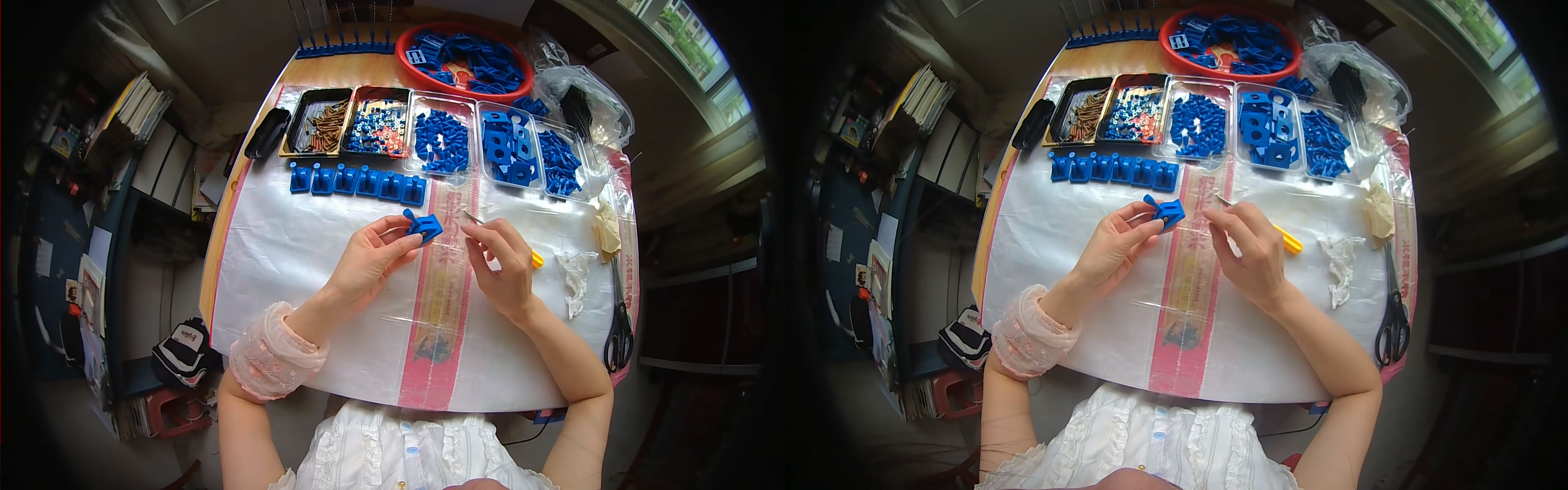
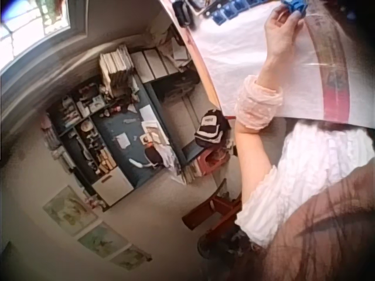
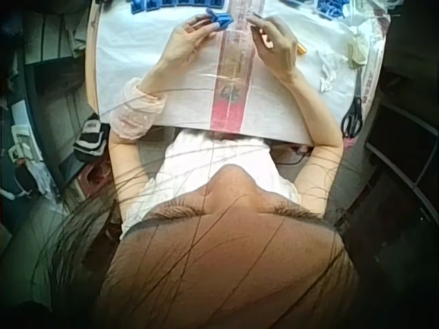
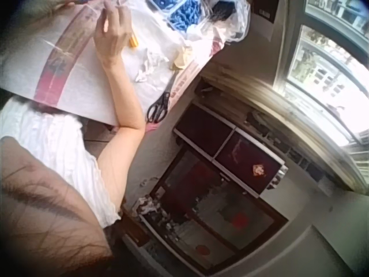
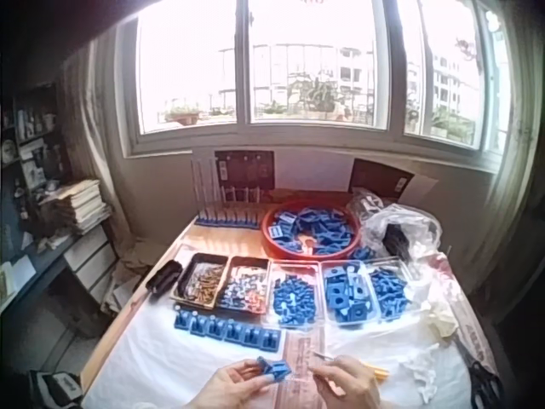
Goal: Assembling blue plastic components using a manual screwdriver at a workstation.
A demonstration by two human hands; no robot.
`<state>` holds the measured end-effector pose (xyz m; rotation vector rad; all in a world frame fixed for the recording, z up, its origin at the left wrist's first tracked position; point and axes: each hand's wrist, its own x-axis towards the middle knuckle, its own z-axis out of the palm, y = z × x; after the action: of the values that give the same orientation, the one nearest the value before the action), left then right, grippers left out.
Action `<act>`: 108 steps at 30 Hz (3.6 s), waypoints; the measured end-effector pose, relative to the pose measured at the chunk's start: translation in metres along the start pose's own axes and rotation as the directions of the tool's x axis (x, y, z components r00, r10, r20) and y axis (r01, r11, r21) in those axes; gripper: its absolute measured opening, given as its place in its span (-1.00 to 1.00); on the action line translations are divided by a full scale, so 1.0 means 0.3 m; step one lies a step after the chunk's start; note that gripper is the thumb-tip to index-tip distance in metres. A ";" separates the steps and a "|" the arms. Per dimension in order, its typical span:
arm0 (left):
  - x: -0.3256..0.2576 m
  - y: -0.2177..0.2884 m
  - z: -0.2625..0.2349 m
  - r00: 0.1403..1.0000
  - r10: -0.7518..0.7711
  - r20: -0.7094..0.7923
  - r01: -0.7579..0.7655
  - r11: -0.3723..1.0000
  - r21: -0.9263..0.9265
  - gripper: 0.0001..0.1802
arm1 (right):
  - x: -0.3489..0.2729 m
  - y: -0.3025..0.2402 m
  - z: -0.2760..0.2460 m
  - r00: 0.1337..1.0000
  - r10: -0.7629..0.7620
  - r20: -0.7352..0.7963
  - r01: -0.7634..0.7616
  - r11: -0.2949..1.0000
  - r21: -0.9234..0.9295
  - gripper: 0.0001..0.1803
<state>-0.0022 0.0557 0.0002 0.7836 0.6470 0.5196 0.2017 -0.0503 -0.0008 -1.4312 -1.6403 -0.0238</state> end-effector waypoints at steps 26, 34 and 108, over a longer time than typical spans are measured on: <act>-0.029 -0.011 0.028 0.998 -0.011 -0.068 0.006 0.998 -0.065 -0.67 | 0.042 -0.107 -0.206 0.901 0.318 0.294 -0.181 0.894 -0.410 -0.82; -0.018 -0.031 0.029 0.987 0.102 -0.127 -0.106 0.994 -0.025 -0.66 | -0.098 -0.093 -0.132 0.963 0.241 0.118 -0.239 0.970 -0.033 -0.59; -0.017 -0.040 0.042 0.903 0.427 -0.047 -0.383 0.850 0.361 -0.70 | -0.167 -0.100 -0.070 0.932 0.311 0.184 -0.325 0.944 0.053 -0.72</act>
<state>0.0053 0.0394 -0.0006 1.2432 0.7011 0.8638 0.1856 -0.1100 -0.0046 -1.6561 -1.5065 0.3600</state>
